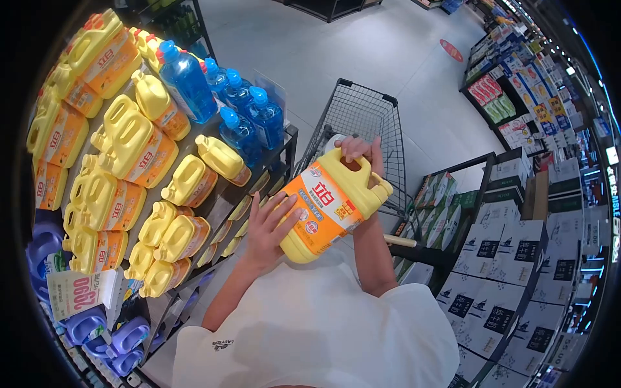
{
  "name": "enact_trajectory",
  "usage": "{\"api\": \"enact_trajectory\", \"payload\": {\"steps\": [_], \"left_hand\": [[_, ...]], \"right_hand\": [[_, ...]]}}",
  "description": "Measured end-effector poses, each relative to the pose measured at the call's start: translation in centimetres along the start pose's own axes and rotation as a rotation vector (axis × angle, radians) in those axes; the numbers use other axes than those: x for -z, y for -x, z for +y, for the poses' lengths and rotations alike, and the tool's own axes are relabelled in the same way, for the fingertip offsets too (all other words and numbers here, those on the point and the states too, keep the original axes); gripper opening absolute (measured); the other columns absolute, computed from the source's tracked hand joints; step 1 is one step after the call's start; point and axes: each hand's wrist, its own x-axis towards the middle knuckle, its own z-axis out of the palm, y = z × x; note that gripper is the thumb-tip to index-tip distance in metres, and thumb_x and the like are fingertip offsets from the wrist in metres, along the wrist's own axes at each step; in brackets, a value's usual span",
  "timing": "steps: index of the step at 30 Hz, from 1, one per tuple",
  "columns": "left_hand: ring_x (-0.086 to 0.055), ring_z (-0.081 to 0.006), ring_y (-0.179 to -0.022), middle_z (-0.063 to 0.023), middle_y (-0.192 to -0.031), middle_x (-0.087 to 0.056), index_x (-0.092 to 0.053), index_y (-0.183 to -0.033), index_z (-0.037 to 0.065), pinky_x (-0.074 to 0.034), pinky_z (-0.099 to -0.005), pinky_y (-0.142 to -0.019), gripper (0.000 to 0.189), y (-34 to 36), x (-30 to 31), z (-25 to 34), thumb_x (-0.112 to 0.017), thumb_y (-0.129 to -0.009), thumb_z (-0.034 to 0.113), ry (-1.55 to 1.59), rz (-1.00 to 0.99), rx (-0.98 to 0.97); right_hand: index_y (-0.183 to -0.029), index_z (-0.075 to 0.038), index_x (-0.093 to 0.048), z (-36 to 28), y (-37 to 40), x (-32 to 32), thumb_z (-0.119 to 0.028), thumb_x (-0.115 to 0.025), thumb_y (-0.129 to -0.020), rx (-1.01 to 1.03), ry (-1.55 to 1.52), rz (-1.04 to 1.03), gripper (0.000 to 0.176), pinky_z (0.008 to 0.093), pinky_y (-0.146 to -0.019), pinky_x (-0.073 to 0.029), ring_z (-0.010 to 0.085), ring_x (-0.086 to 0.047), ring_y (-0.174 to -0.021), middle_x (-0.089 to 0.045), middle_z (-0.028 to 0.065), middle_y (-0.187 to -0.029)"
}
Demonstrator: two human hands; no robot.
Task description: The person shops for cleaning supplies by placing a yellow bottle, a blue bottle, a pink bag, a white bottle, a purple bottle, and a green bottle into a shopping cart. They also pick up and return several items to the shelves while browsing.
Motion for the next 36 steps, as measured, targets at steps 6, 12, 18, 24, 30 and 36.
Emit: {"api": "enact_trajectory", "payload": {"steps": [6,12,18,24,30,36], "left_hand": [[-0.047,-0.0337,-0.139,-0.0107,-0.151,-0.051,-0.055,-0.141,0.016,-0.028,-0.0588,-0.118,0.076,-0.3,-1.8,0.0,-0.085,-0.071,0.009,0.028,0.004,-0.098],[-0.057,-0.0258,-0.129,-0.0152,-0.141,-0.058,-0.053,-0.139,0.006,-0.044,-0.0428,-0.11,0.08,-0.1,-6.7,-0.8,-0.092,-0.071,0.019,1.105,-0.218,0.582],[-0.065,-0.0233,-0.118,-0.0127,-0.129,-0.066,-0.052,-0.138,0.002,-0.051,-0.0393,-0.101,0.062,-2.9,-16.0,-3.6,-0.08,-0.088,0.027,0.98,-0.495,0.482],[-0.069,-0.0365,-0.069,-0.0174,-0.075,-0.07,-0.073,-0.106,0.006,-0.054,-0.0449,-0.061,0.048,0.1,-18.6,-3.4,-0.047,-0.104,0.047,-0.08,-0.707,0.1],[-0.063,-0.0377,-0.055,-0.0164,-0.059,-0.062,-0.072,-0.068,0.009,-0.048,-0.0474,-0.052,0.05,0.9,-17.9,-3.2,-0.054,-0.101,0.042,0.007,-0.518,0.091],[-0.062,-0.0374,-0.054,-0.0171,-0.058,-0.061,-0.069,-0.065,0.007,-0.048,-0.0474,-0.052,0.049,2.7,-16.9,-2.5,-0.056,-0.1,0.039,0.022,-0.589,0.178]], "right_hand": [[-0.071,-0.007,-0.06,-2.2,0.8,1.0,-0.035,-0.025,-0.113,0.101,0.014,0.016,0.062,0.0346,-0.088,-0.045,0.0167,-0.044,-0.075,-0.045,0.0012,-0.067],[-0.123,-0.001,-0.062,-12.5,3.3,1.6,-0.029,-0.055,-0.102,-0.296,0.855,0.079,0.036,0.0201,-0.053,-0.031,0.0015,-0.042,-0.058,-0.059,-0.0035,-0.071],[-0.136,-0.001,-0.054,-17.9,4.7,-1.4,-0.008,-0.078,-0.083,-0.306,0.978,0.259,0.059,0.0203,-0.048,-0.033,0.0008,-0.047,-0.049,-0.062,-0.0036,-0.065],[-0.135,-0.001,-0.054,-15.7,2.0,6.8,-0.015,-0.078,-0.085,-0.181,1.429,0.461,0.058,0.0253,-0.055,-0.048,0.0096,-0.062,-0.057,-0.067,0.0055,-0.066],[-0.136,0.005,-0.048,-12.6,-2.1,21.4,-0.011,-0.074,-0.085,-0.254,1.356,0.495,0.059,0.0294,-0.057,-0.051,0.0143,-0.064,-0.06,-0.067,0.0109,-0.074],[-0.136,0.011,-0.047,-5.9,-2.9,32.0,-0.005,-0.073,-0.081,-0.512,1.322,0.627,0.063,0.0343,-0.061,-0.054,0.0182,-0.068,-0.066,-0.069,0.0176,-0.084]]}}
